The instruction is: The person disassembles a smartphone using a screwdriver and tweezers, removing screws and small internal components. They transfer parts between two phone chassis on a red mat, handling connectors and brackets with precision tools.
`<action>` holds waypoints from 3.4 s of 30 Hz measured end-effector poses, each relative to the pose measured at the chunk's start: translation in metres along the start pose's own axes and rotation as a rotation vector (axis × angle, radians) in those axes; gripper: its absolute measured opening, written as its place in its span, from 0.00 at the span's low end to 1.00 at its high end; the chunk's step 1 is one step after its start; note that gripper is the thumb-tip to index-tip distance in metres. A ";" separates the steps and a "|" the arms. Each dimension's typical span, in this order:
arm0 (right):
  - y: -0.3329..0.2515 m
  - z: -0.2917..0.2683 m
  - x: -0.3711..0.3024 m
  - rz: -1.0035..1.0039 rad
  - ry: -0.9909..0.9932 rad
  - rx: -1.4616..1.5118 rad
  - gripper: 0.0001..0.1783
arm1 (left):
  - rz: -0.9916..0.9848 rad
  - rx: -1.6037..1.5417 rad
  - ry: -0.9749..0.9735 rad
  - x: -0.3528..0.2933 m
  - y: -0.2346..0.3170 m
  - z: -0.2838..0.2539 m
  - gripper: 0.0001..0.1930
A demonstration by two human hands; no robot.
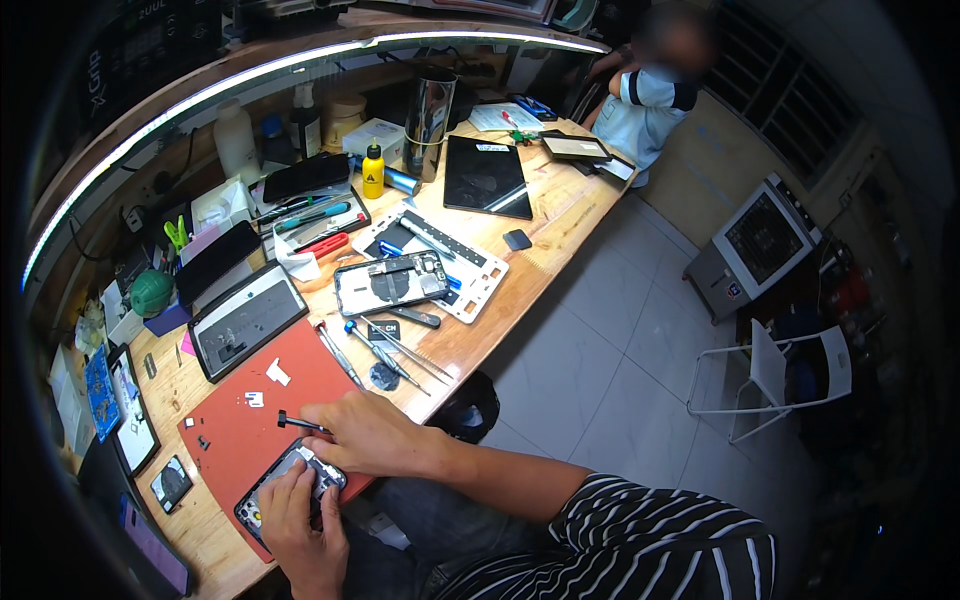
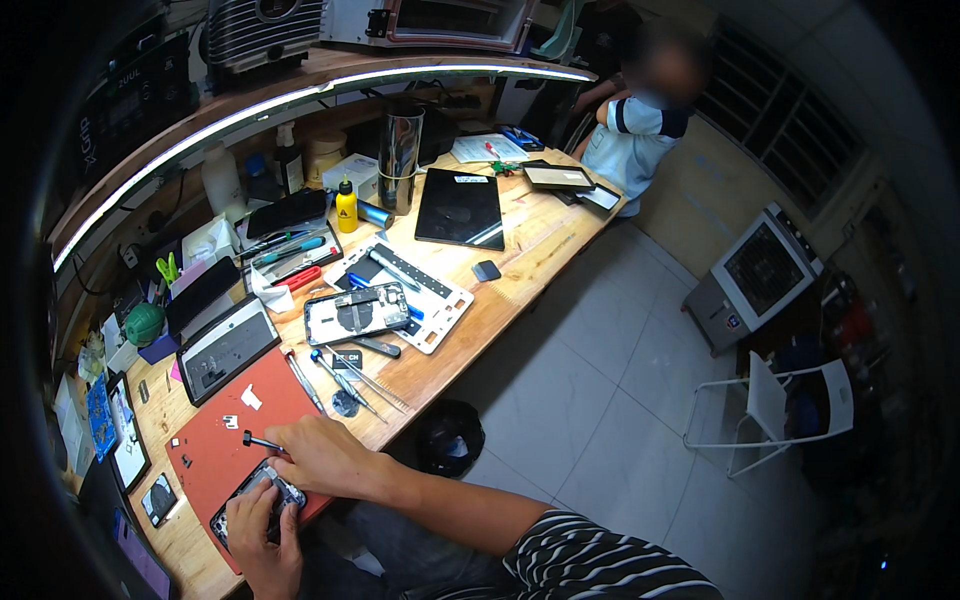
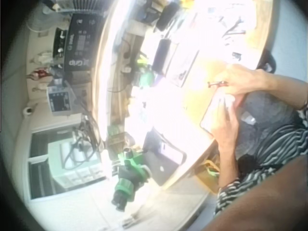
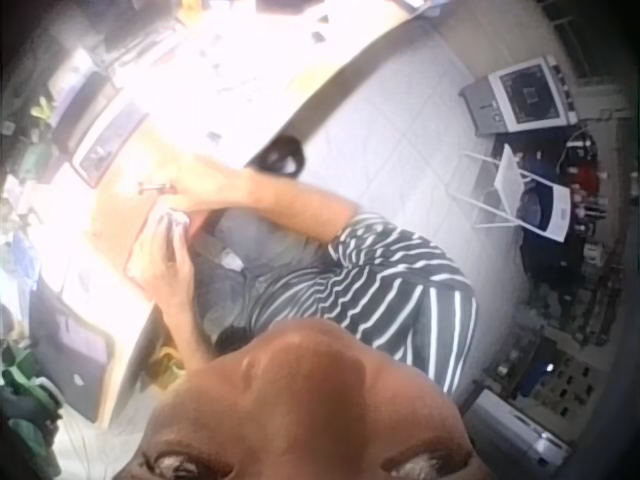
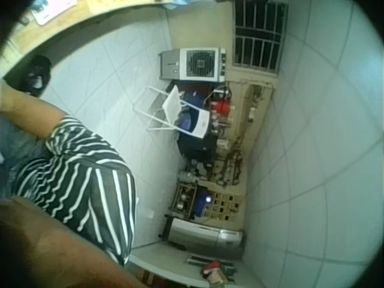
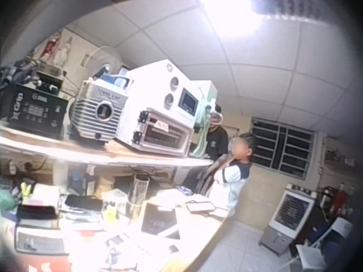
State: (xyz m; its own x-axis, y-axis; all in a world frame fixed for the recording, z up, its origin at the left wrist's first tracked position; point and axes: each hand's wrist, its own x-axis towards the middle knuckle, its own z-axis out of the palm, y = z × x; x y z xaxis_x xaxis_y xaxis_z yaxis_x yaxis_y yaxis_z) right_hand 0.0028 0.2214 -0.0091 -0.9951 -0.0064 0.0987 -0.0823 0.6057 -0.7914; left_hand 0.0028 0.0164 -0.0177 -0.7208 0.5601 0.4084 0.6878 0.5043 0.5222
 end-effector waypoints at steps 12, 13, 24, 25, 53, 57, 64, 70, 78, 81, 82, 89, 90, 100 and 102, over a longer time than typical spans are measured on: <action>0.014 0.008 -0.003 -0.110 0.119 -0.017 0.12 | 0.033 0.046 -0.003 0.006 0.010 -0.005 0.11; 0.015 0.007 -0.003 -0.097 0.111 -0.014 0.12 | 0.026 0.033 -0.009 0.006 0.010 -0.004 0.10; 0.014 0.005 0.001 0.007 0.048 -0.026 0.11 | 0.049 -0.003 0.074 0.011 -0.012 0.004 0.12; 0.008 0.002 -0.001 0.072 0.052 0.032 0.10 | 0.045 -0.007 0.074 0.013 -0.011 0.004 0.12; -0.010 0.000 0.002 0.165 0.005 0.102 0.08 | -0.023 -0.036 0.024 0.006 -0.003 -0.001 0.13; -0.015 -0.001 0.004 0.174 -0.007 0.051 0.08 | -0.013 -0.034 0.021 0.006 -0.004 0.000 0.13; -0.010 0.001 0.003 0.162 0.009 0.112 0.07 | -0.033 -0.080 0.015 0.005 -0.005 -0.002 0.11; -0.008 0.003 0.003 0.161 0.011 0.117 0.06 | -0.049 -0.103 0.023 0.005 -0.007 -0.002 0.10; -0.010 0.000 0.004 0.144 0.019 0.046 0.06 | 0.048 -0.044 0.065 0.009 -0.012 0.001 0.14; -0.012 -0.001 0.004 0.155 0.004 0.041 0.07 | 0.012 -0.075 0.111 0.010 -0.011 0.005 0.14; -0.011 0.000 0.004 0.150 0.008 0.043 0.07 | -0.020 -0.084 0.095 0.011 -0.011 0.004 0.14; -0.007 0.001 0.004 0.107 0.017 0.055 0.06 | -0.083 -0.124 0.035 0.020 -0.011 -0.004 0.14; -0.007 0.001 0.004 0.112 0.011 0.065 0.06 | -0.081 -0.110 0.042 0.020 -0.011 -0.004 0.15; -0.006 0.001 0.005 0.101 0.013 0.056 0.06 | 0.016 -0.036 0.085 0.017 -0.013 0.003 0.14; -0.006 0.001 0.005 0.094 0.018 0.050 0.06 | 0.021 -0.036 0.080 0.017 -0.013 0.002 0.13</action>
State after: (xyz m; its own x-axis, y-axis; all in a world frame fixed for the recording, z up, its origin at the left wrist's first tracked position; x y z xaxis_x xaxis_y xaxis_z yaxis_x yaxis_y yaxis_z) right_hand -0.0015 0.2175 -0.0044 -0.9974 0.0635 0.0327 0.0087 0.5628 -0.8265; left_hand -0.0183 0.0207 -0.0194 -0.7121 0.5149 0.4773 0.7000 0.4684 0.5391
